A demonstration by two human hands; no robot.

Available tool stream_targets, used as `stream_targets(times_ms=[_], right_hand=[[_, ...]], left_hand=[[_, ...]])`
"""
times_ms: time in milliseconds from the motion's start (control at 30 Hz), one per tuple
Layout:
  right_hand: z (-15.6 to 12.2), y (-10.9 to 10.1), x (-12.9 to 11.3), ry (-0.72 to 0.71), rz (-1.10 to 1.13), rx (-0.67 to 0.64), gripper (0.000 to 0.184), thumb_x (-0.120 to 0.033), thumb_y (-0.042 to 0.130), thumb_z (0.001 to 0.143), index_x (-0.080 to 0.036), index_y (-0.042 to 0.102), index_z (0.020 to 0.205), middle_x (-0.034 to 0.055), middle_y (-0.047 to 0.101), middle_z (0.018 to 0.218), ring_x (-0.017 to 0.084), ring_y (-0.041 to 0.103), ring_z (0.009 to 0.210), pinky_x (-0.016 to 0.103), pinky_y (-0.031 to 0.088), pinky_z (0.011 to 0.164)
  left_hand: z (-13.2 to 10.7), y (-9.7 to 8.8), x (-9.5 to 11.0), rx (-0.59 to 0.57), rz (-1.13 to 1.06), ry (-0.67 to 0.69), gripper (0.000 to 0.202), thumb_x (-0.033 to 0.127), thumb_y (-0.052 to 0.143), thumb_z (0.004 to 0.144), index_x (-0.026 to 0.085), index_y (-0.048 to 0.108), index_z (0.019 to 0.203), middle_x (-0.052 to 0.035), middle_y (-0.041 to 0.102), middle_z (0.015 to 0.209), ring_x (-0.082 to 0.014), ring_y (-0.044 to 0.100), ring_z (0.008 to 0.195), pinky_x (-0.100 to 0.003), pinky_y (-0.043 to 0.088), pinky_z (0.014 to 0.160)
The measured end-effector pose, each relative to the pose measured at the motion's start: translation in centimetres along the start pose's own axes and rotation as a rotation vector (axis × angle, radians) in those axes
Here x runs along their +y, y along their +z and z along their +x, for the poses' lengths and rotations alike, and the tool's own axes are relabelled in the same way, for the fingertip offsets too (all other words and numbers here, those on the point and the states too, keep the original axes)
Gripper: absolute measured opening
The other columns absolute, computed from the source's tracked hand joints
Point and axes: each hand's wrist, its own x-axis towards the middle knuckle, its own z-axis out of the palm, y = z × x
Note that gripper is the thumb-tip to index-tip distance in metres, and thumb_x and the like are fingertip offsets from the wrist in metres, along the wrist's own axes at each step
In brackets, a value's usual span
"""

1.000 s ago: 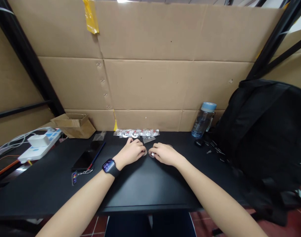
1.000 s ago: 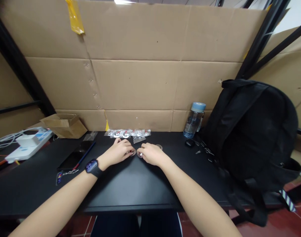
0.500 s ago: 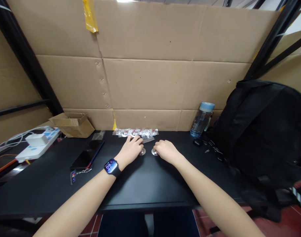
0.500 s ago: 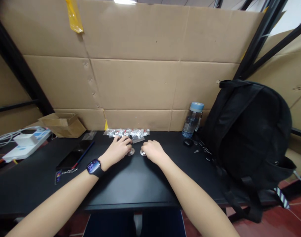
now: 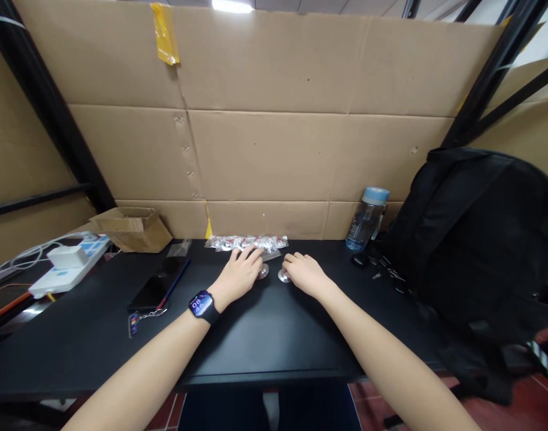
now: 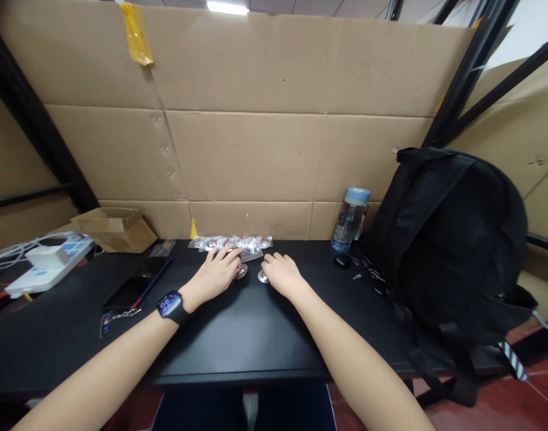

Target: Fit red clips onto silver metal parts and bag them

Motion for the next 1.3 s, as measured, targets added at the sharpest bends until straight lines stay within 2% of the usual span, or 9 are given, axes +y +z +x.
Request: stream_targets(times_ms=[233, 467, 533, 667, 767, 900, 1033, 1167, 1300], right_hand=[[-0.2, -0.4, 0.7, -0.004, 0.081, -0.019, 0.014, -0.019, 0.057, 0.096, -0.020, 0.070, 0.089, 0.0078, 0.068, 0.101, 0.022, 0.058, 0.093, 0.030, 0.041, 0.071], [0.0, -0.5, 1.1, -0.021, 0.138, -0.026, 0.015, -0.018, 0.058, 0.096, -0.019, 0.068, 0.085, 0.0081, 0.066, 0.100, 0.022, 0.056, 0.094, 0.031, 0.042, 0.076], [-0.1, -0.4, 1.1, -0.045, 0.142, -0.017, 0.015, -0.017, 0.056, 0.096, -0.017, 0.068, 0.087, 0.0106, 0.065, 0.106, 0.023, 0.055, 0.098, 0.032, 0.043, 0.080], [-0.4, 0.2, 0.9, -0.075, 0.145, 0.060, 0.017, -0.019, 0.050, 0.098, -0.014, 0.066, 0.095, 0.0184, 0.054, 0.133, 0.030, 0.046, 0.121, 0.042, 0.042, 0.093], [-0.5, 0.5, 0.7, -0.077, 0.205, 0.113, 0.016, -0.020, 0.048, 0.098, -0.015, 0.064, 0.097, 0.0195, 0.048, 0.140, 0.033, 0.040, 0.129, 0.049, 0.040, 0.098], [-0.4, 0.5, 0.4, -0.047, 0.404, 0.180, 0.012, -0.025, 0.049, 0.098, -0.020, 0.059, 0.092, 0.0144, 0.049, 0.139, 0.030, 0.042, 0.127, 0.049, 0.042, 0.098], [0.0, 0.5, 0.2, 0.014, 0.574, 0.321, 0.009, -0.025, 0.049, 0.098, -0.022, 0.056, 0.094, 0.0120, 0.050, 0.134, 0.028, 0.046, 0.123, 0.049, 0.042, 0.100], [0.3, 0.4, 0.0, 0.009, 0.669, 0.426, 0.005, -0.022, 0.052, 0.096, -0.022, 0.057, 0.095, 0.0112, 0.054, 0.127, 0.026, 0.048, 0.121, 0.047, 0.041, 0.102], [0.3, 0.1, -0.7, 0.011, 0.715, 0.478, 0.006, -0.022, 0.054, 0.095, -0.022, 0.059, 0.092, 0.0098, 0.057, 0.121, 0.025, 0.051, 0.116, 0.044, 0.041, 0.101]], left_hand=[[0.0, 0.0, 0.2, 0.024, -0.034, -0.022, 0.023, 0.016, 0.043, 0.098, 0.018, 0.065, 0.104, -0.0118, 0.052, 0.146, -0.0330, 0.043, 0.133, -0.050, 0.037, 0.101], [0.2, 0.0, 0.6, 0.037, -0.119, -0.037, 0.024, 0.021, 0.040, 0.101, 0.019, 0.063, 0.101, -0.0109, 0.053, 0.144, -0.0301, 0.043, 0.132, -0.048, 0.037, 0.101], [0.2, -0.2, 0.7, 0.036, -0.160, -0.052, 0.023, 0.022, 0.039, 0.101, 0.020, 0.062, 0.100, -0.0101, 0.052, 0.145, -0.0296, 0.042, 0.132, -0.047, 0.038, 0.101], [0.3, -0.5, 0.9, 0.038, -0.224, -0.100, 0.022, 0.022, 0.039, 0.101, 0.021, 0.061, 0.099, -0.0093, 0.051, 0.146, -0.0305, 0.040, 0.133, -0.049, 0.038, 0.101], [0.4, -0.4, 0.8, 0.038, -0.279, -0.124, 0.022, 0.023, 0.039, 0.100, 0.022, 0.061, 0.098, -0.0084, 0.050, 0.146, -0.0312, 0.039, 0.133, -0.052, 0.037, 0.102], [0.3, 0.0, 0.6, 0.029, -0.370, -0.167, 0.022, 0.025, 0.039, 0.101, 0.022, 0.060, 0.097, -0.0077, 0.050, 0.145, -0.0306, 0.039, 0.132, -0.053, 0.037, 0.103], [0.2, 0.5, 0.5, 0.015, -0.470, -0.220, 0.023, 0.029, 0.039, 0.102, 0.023, 0.060, 0.096, -0.0080, 0.051, 0.143, -0.0293, 0.040, 0.131, -0.051, 0.037, 0.103], [0.3, 0.5, 0.6, 0.034, -0.577, -0.301, 0.025, 0.035, 0.039, 0.103, 0.024, 0.060, 0.098, -0.0074, 0.049, 0.143, -0.0281, 0.041, 0.131, -0.050, 0.036, 0.103], [0.5, 0.1, 0.8, 0.093, -0.629, -0.345, 0.024, 0.037, 0.041, 0.103, 0.025, 0.061, 0.098, -0.0062, 0.049, 0.143, -0.0272, 0.041, 0.131, -0.049, 0.034, 0.106]])
